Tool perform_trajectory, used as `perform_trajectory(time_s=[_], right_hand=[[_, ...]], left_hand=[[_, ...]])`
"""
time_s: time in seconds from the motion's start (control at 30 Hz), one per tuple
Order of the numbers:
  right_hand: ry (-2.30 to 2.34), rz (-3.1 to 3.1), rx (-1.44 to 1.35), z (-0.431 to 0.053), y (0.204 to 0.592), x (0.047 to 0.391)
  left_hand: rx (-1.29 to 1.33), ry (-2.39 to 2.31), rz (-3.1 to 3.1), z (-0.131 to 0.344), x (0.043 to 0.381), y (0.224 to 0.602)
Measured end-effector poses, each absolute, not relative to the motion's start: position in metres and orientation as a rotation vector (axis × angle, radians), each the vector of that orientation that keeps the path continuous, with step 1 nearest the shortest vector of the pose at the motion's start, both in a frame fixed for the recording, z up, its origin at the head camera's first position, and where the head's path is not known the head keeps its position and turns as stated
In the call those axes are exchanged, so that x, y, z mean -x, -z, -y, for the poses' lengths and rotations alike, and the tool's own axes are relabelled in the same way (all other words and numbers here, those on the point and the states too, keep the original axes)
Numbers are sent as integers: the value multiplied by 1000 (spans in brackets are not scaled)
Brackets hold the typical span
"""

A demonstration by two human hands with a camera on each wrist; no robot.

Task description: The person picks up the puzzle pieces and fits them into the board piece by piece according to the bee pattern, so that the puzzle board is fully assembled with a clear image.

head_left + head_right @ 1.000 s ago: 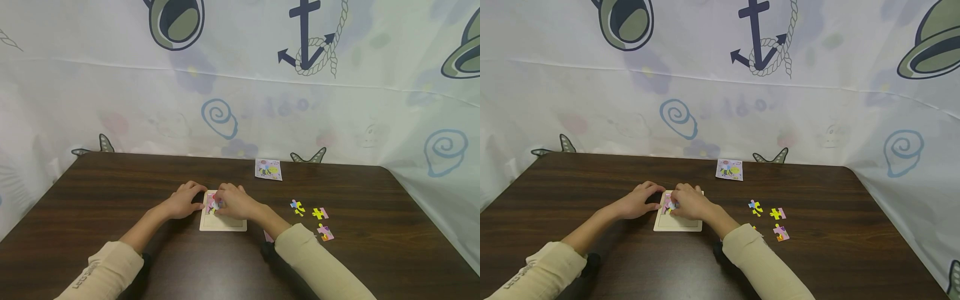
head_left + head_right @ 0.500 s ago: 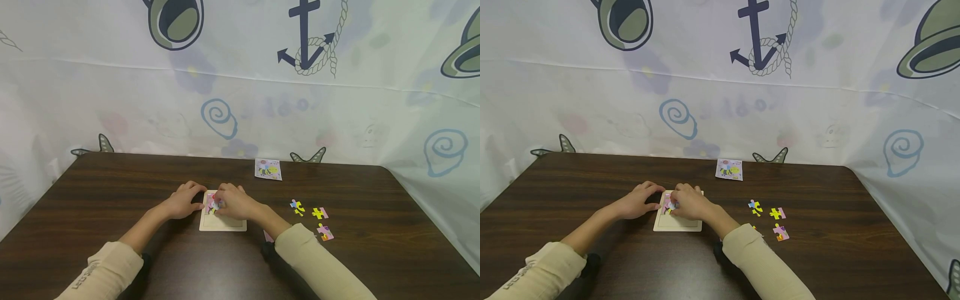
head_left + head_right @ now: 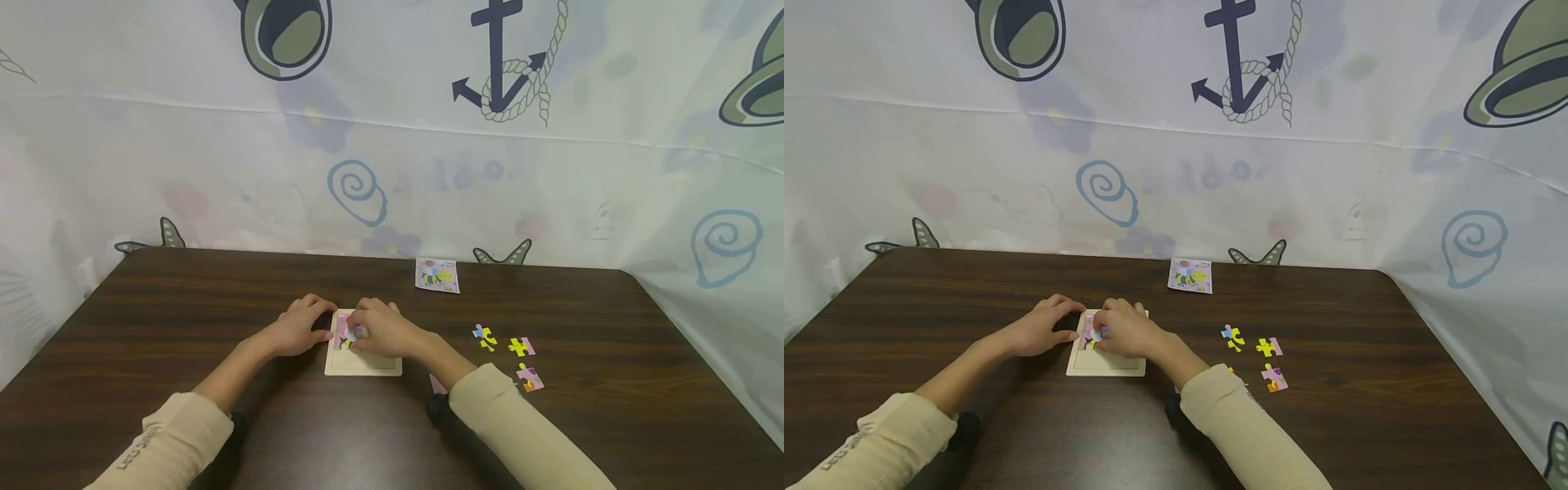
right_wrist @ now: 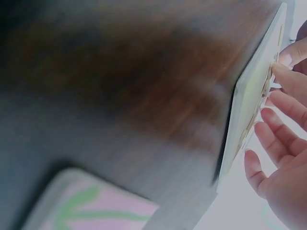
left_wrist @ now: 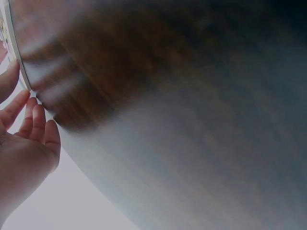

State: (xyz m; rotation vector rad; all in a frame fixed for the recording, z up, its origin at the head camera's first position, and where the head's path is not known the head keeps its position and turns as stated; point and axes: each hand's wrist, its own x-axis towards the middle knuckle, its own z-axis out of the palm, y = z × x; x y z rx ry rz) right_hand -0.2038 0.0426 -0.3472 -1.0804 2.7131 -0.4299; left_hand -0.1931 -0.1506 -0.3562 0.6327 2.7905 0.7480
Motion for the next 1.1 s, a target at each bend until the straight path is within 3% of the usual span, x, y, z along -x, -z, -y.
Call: perform_trajectory(time_s=[1.1], right_hand=[[394,-2738,1107,-44,348,204]], left_hand=[[-633,-747,-2790,150,193,355]])
